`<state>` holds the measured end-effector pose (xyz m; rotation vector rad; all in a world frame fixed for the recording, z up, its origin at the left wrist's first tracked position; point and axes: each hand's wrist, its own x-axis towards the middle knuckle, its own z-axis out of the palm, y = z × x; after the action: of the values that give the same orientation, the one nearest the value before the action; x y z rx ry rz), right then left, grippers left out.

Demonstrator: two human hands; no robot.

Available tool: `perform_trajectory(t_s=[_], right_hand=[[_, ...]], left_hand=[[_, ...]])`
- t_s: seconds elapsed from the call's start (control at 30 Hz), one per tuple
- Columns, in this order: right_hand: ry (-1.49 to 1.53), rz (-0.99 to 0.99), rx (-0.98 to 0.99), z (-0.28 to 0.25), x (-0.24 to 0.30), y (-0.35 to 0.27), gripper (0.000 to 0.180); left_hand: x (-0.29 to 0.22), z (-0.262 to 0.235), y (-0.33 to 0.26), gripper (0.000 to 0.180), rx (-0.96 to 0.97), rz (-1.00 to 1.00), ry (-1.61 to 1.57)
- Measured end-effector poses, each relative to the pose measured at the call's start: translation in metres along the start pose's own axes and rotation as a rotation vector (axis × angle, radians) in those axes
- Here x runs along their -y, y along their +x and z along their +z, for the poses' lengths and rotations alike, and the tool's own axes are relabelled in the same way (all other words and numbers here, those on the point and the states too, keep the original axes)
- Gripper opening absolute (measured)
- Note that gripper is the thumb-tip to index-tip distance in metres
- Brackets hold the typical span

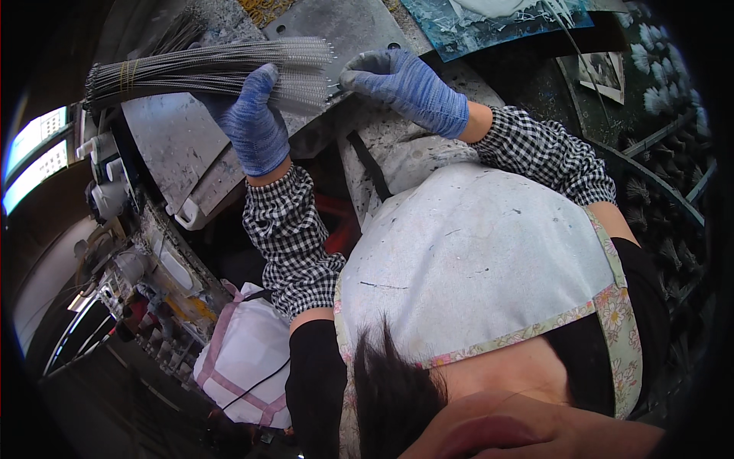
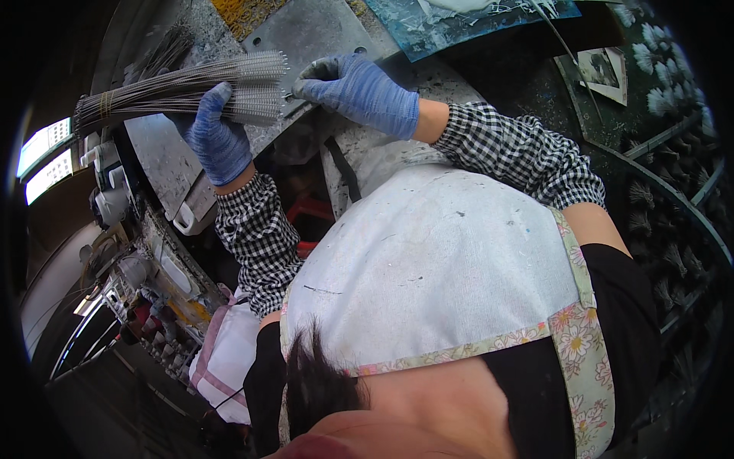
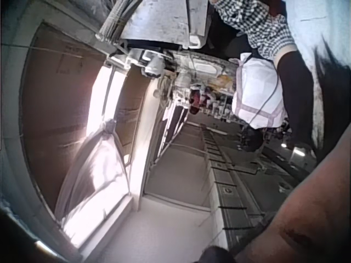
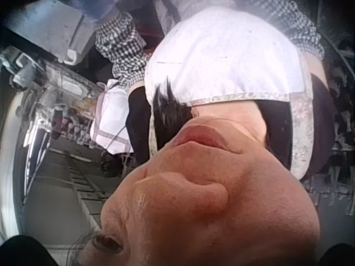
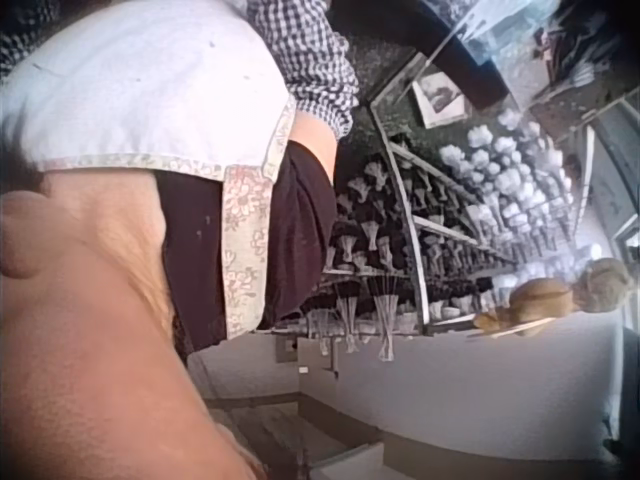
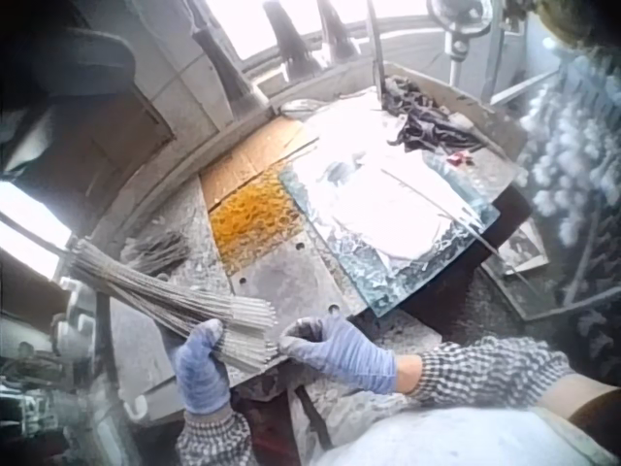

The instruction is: The recorder is seen assembling large industrial-style brushes by bundling bristles and applying them to a circular base with adhesive.

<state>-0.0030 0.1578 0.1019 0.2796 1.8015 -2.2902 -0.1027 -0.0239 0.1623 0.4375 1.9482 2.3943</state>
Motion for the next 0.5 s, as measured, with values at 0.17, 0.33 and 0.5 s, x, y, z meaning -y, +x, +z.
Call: perform_trajectory(t_s=[0.17,0.33,0.5], right_hand=[[-0.070,-0.145,-0.080,-0.011,0.007,-0.008,0.034],[-0.116,-0.210,-0.233,-0.099,-0.007,-0.095,0.022],[-1.428,0.167,-0.413,-0.245,-0.154,-0.227,0.024]], left_hand=[[0.004,-0.008,0.000,0.079,-0.083,-0.044,0.027],[0.002,-0.019,-0.001,0.036,-0.149,-0.172,-0.417],[0.005,-0.038,-0.007,0.046,-0.147,-0.371,-0.808]])
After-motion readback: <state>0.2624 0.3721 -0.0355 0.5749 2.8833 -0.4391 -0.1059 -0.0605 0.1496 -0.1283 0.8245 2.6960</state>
